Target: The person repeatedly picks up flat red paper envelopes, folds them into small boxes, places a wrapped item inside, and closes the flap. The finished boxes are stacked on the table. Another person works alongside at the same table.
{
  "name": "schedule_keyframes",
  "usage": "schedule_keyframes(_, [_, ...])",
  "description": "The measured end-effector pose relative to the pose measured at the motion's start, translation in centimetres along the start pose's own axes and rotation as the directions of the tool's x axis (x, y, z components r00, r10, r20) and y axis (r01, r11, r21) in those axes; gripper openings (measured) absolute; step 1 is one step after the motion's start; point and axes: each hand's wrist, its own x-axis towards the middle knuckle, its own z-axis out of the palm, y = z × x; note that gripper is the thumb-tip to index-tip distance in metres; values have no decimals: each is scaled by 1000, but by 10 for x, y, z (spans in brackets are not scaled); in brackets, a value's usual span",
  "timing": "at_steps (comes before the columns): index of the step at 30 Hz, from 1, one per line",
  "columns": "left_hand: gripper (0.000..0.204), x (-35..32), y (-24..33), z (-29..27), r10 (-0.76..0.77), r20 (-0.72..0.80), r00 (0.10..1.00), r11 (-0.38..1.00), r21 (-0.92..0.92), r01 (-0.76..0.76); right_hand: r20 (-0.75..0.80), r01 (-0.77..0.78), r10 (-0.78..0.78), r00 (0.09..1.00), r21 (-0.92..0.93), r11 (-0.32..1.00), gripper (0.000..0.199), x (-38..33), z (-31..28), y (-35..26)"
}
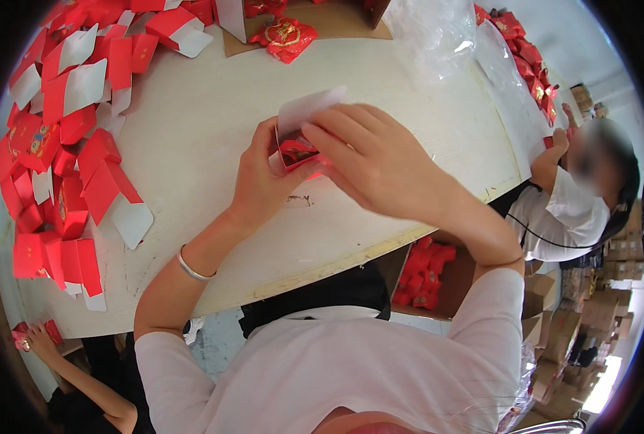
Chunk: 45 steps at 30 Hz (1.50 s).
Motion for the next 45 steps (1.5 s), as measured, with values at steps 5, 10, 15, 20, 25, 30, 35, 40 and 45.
schedule_keyframes(5, [59,-1,-5,1,45,22,999,989,138,-48,218,-131,110,970,85,988,46,-14,24,-9])
schedule_keyframes(10, [62,-3,-12,-1,91,26,996,985,148,-94,178,-179,155,972,130,975,47,-12,27,-10])
schedule_keyframes(15, [65,2,-4,0,-38,12,999,999,-34,38,-237,-384,619,749,606,696,31,-31,23,23])
schedule_keyframes(20, [61,0,-18,5,23,46,999,958,-287,-9,451,-284,632,630,892,-353,31,-32,70,22])
schedule_keyframes(25, [48,2,-8,2,-116,143,983,808,-562,177,443,-222,608,659,887,-405,29,-25,81,16])
schedule_keyframes(30, [34,12,-1,-2,-250,56,967,827,-506,244,450,-93,644,618,856,-509,26,-17,74,7])
schedule_keyframes(35, [15,13,-19,-18,-17,173,985,828,-549,111,281,-24,575,769,910,-413,22,-24,86,16])
schedule_keyframes(40, [2,10,-1,-43,72,287,955,974,-227,-6,247,-145,666,704,968,-206,24,-26,91,10])
schedule_keyframes(45, [27,-2,6,-26,90,146,985,994,55,-99,229,-166,619,751,973,-158,23,-24,92,11])
